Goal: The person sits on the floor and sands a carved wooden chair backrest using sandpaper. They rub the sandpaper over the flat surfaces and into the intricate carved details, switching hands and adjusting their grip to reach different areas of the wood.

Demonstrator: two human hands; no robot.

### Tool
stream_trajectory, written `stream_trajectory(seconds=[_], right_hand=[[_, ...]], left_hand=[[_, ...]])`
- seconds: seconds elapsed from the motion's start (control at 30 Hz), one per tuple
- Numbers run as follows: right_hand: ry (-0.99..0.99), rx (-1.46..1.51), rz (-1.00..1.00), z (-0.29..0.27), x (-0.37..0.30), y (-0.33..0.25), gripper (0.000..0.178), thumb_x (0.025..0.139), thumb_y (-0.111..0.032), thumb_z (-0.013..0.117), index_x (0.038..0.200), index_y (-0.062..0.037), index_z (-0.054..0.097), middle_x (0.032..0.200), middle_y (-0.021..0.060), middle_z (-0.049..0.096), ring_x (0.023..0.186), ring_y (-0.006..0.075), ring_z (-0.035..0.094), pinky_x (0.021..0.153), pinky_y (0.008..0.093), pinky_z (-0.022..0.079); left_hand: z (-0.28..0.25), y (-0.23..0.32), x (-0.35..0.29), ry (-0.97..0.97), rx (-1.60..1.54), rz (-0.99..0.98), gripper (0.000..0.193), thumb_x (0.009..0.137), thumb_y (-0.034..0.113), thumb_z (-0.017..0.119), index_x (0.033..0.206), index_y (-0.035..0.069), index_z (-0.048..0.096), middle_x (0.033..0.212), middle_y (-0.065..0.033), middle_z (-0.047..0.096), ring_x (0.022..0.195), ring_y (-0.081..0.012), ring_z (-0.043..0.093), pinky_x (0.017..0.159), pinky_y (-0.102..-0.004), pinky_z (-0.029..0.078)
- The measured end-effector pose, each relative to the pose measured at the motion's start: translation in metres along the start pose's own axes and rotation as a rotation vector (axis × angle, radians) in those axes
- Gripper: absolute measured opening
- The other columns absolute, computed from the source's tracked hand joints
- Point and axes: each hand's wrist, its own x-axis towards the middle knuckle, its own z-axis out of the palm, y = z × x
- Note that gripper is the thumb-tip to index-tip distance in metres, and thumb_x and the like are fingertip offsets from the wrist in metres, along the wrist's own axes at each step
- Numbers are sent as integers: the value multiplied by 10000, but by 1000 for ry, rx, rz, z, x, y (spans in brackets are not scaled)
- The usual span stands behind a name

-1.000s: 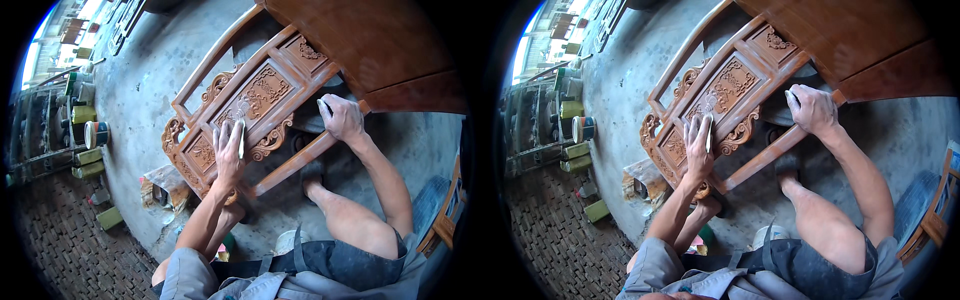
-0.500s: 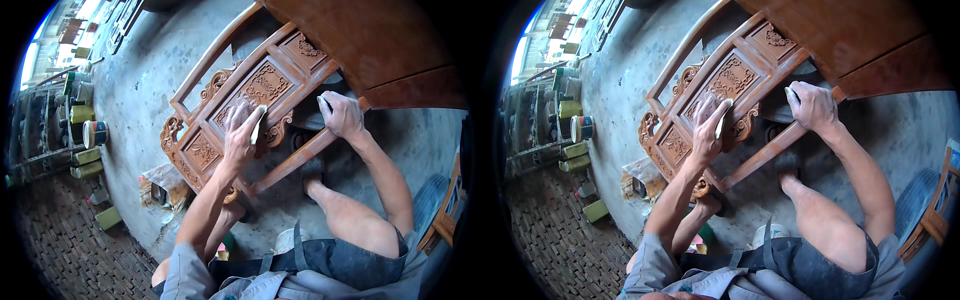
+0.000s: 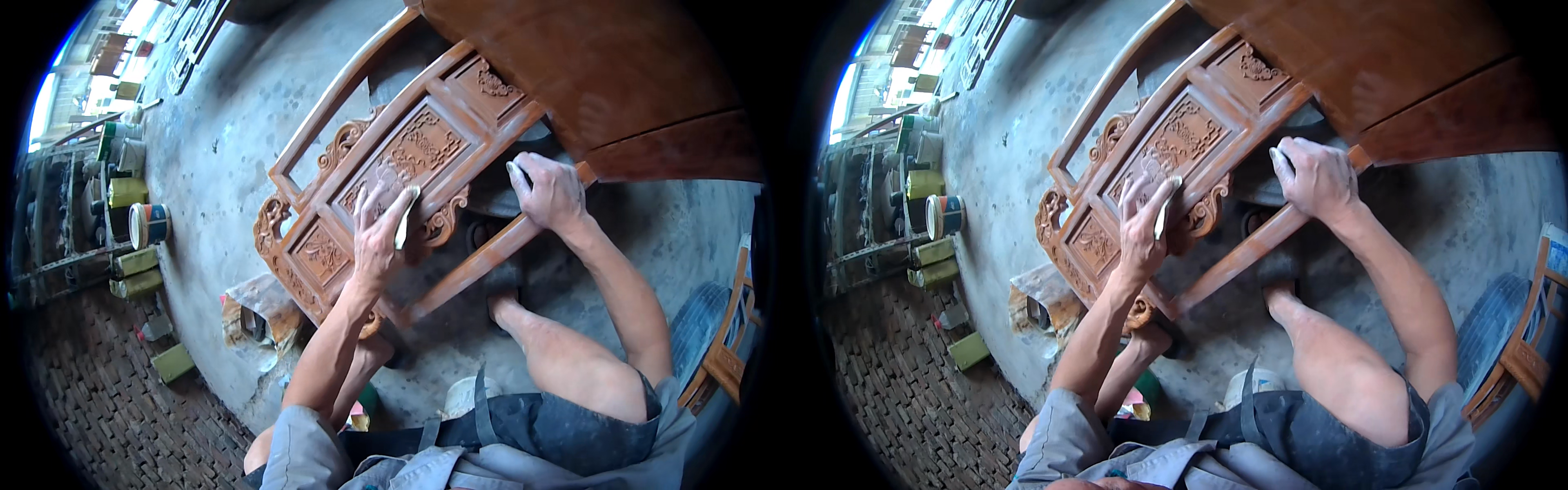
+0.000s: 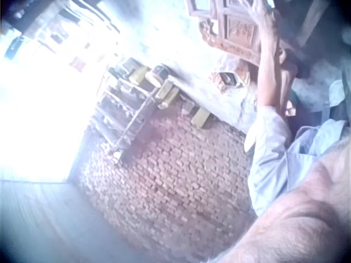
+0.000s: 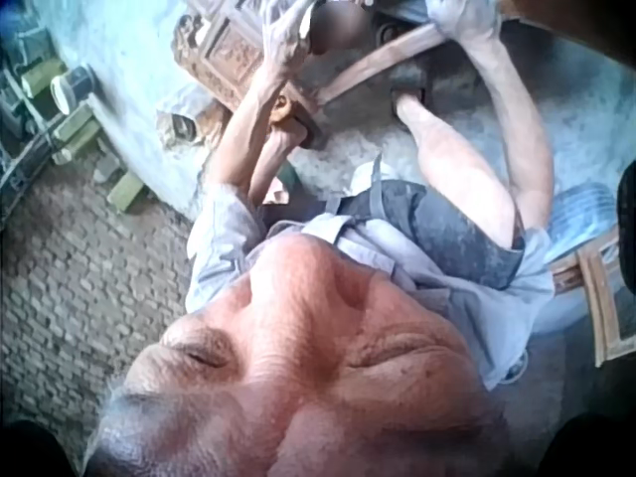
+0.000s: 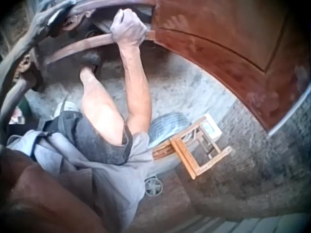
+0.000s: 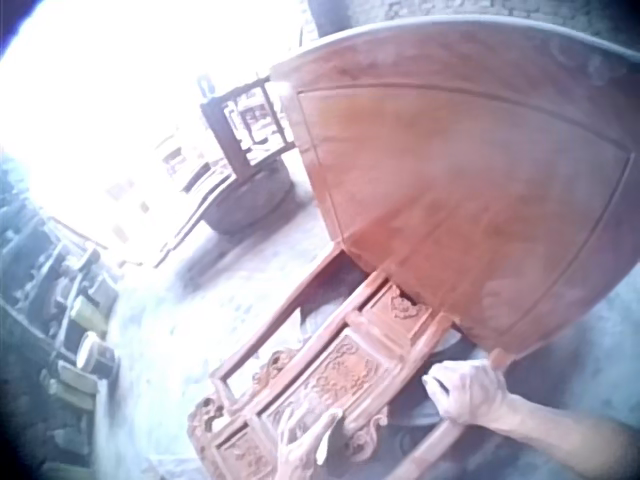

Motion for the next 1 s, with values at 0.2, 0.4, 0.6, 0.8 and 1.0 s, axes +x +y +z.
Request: stream_trajectory(seconds=[0.2, 0.4, 0.6, 0.8, 1.0], right_hand=[[11, -3, -1, 0, -1, -2, 179, 1004, -178, 648, 878, -54, 622, 837, 186, 705, 765, 430, 700, 652, 527, 555], [-6, 3, 9, 2, -2, -1, 179, 1003, -182, 650, 873, -61, 630, 836, 180, 707, 768, 418, 706, 654, 522, 556], [2, -1, 5, 2, -3, -2, 188, 1001, -181, 650, 865, -55, 621, 842, 177, 711, 769, 416, 707, 653, 518, 555], [27, -21, 5, 3, -7, -2, 184, 1000, -172, 647, 860, -57, 615, 814, 171, 698, 756, 414, 704, 648, 517, 556], [23, 22, -21, 0, -2, 0, 184, 996, -159, 652, 850, -58, 606, 805, 171, 690, 752, 413, 701, 647, 520, 555]], left_hand=[[18, 17, 26, -8, -18, 8, 621, 921, 76, 626, 1539, 91, 569, 1453, -129, 673, 1508, -418, 431, 1300, -596, 227], [36, 41, 29, 141, 115, -167, 612, 963, 101, 659, 1558, 36, 529, 1514, -196, 607, 1517, -441, 406, 1284, -605, 245], [34, 56, 20, 156, 107, -196, 574, 964, 103, 654, 1525, 19, 565, 1506, -205, 609, 1523, -444, 401, 1280, -584, 270], [28, 47, 10, 138, 47, -147, 517, 988, 131, 639, 1494, 34, 599, 1439, -186, 666, 1504, -443, 438, 1274, -580, 284], [19, 9, 23, 64, 164, 42, 580, 934, 79, 645, 1512, 75, 594, 1493, -100, 645, 1488, -403, 477, 1279, -595, 282]])
